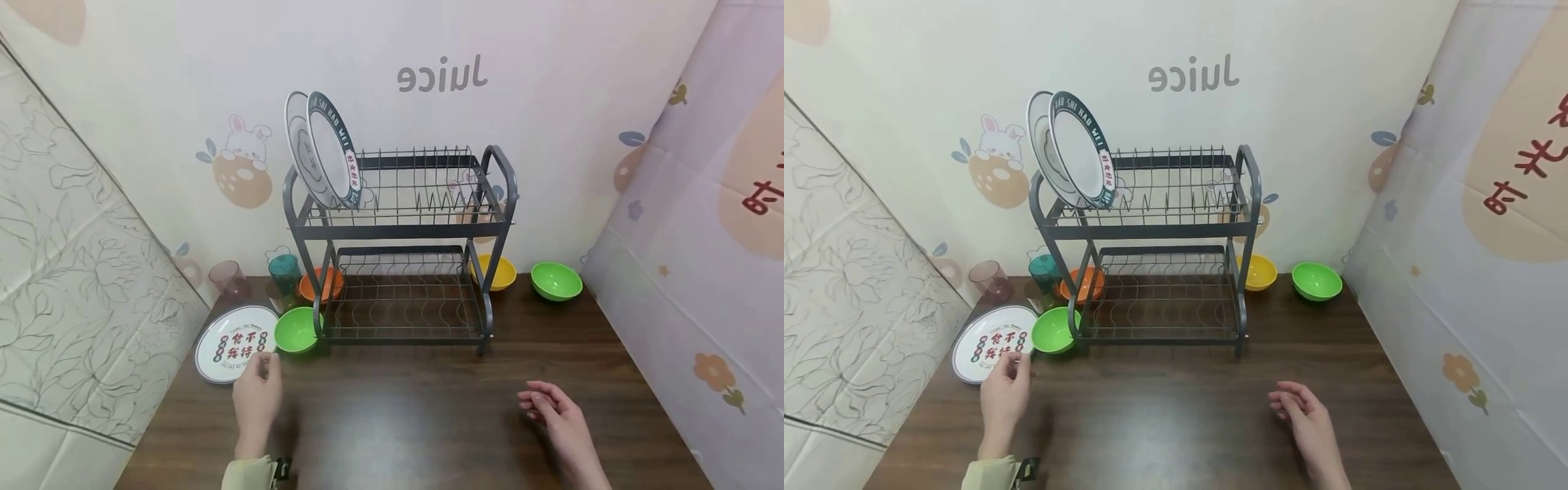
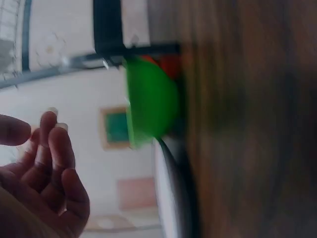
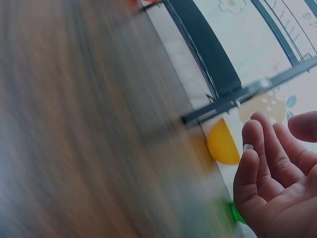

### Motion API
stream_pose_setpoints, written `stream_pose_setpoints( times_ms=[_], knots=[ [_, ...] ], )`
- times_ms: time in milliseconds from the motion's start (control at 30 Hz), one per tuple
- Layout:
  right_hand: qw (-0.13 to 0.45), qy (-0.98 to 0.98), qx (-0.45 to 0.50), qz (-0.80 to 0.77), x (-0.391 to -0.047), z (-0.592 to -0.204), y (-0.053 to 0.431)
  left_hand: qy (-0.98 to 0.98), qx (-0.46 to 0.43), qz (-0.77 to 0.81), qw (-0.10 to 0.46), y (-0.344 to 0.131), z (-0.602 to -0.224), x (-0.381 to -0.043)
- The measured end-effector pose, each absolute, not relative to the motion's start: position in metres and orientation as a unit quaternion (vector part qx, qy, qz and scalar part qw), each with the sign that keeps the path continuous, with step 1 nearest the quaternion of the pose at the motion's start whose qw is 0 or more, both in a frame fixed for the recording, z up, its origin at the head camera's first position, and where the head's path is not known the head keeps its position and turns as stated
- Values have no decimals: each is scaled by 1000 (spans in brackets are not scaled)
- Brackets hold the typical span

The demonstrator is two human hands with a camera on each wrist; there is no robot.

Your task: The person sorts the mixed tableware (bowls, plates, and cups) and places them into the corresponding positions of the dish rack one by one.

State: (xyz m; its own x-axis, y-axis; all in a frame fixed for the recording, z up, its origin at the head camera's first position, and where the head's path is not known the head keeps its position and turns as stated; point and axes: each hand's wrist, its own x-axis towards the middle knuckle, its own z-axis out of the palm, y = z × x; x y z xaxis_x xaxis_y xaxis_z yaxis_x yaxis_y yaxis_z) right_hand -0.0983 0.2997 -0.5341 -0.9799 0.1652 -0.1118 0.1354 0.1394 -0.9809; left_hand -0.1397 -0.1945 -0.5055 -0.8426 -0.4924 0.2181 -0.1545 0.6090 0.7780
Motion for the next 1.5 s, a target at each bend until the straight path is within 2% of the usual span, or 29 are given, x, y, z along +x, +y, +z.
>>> stream_pose_setpoints(
  times_ms=[267, 467, 667, 933, 1200, 1500],
  knots=[
    [-11, -767, -82, 637, -91, -535, 261, -849, 333, -401, 88, -259, -516, -133],
    [-26, -760, -21, 650, -85, -533, 244, -819, 348, -456, 25, -287, -524, -138],
    [-77, -759, 14, 646, -83, -533, 237, -762, 342, -549, 17, -304, -539, -146],
    [-120, -750, 51, 648, -82, -538, 233, -700, 395, -595, 25, -313, -552, -158],
    [-128, -757, 44, 639, -83, -535, 232, -672, 402, -622, -23, -322, -560, -169],
    [-123, -765, 45, 631, -81, -534, 232, -653, 391, -647, -43, -328, -561, -170]
  ],
)
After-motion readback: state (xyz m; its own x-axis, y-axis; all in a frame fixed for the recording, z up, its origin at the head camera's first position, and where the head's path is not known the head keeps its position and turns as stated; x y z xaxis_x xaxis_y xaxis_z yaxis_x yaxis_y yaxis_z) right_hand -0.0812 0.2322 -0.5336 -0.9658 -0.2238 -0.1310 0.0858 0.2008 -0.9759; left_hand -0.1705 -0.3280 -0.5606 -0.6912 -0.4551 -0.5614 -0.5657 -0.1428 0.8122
